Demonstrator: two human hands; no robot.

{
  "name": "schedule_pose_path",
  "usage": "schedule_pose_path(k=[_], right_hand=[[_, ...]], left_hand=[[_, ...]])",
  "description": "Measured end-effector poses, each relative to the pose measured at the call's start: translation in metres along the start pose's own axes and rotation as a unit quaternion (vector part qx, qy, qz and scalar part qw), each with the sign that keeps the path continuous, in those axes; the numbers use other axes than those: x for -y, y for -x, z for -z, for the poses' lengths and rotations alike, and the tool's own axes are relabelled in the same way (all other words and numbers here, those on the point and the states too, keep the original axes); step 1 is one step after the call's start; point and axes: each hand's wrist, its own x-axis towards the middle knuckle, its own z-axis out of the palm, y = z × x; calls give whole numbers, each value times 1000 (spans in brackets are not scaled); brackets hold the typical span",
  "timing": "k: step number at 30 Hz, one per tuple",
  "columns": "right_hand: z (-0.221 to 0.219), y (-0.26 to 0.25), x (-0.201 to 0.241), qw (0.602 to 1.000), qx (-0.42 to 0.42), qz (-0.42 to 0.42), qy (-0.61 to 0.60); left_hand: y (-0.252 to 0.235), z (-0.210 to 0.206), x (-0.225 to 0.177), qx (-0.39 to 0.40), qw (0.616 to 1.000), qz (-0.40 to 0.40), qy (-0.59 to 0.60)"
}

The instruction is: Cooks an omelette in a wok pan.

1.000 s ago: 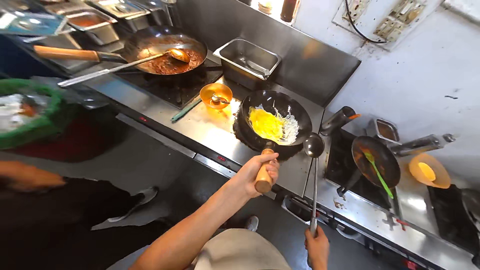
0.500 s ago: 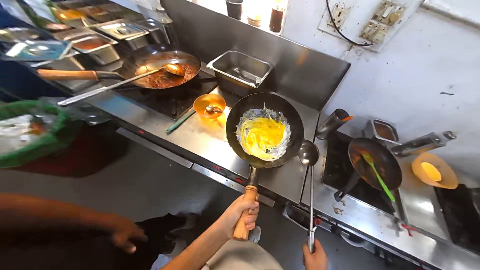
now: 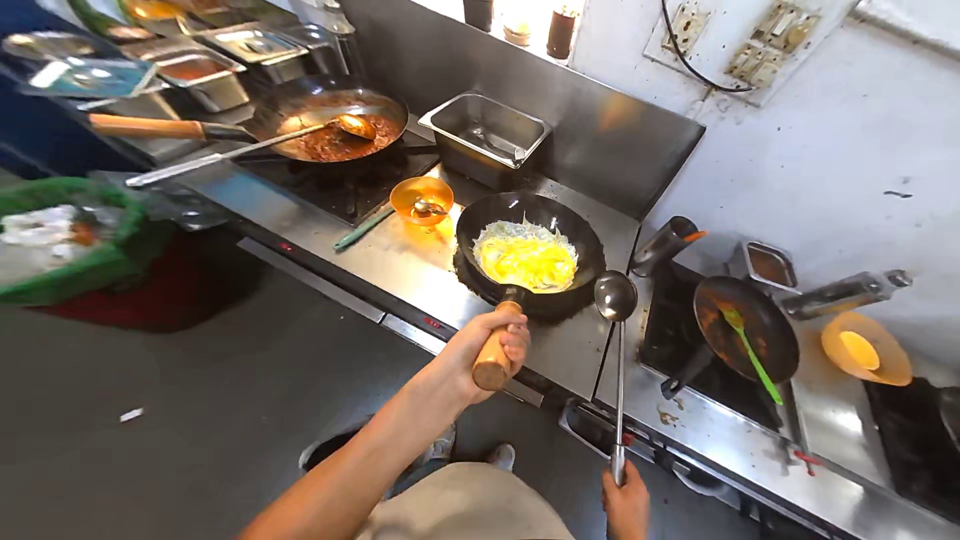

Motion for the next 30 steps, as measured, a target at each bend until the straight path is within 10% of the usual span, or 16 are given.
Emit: schedule_pose_path(k=[12,22,30], right_hand=[[14,-8,-19,999,6,27,32],[-4,-14,-7,1000,1,20,12],[-44,9,22,998,-12,-8,-68]], left_hand=[[-53,137,66,147,980,-45,-124],[-20,24,51,-52,982,-49,-174],[6,6,-10,-30,999,33,-31]])
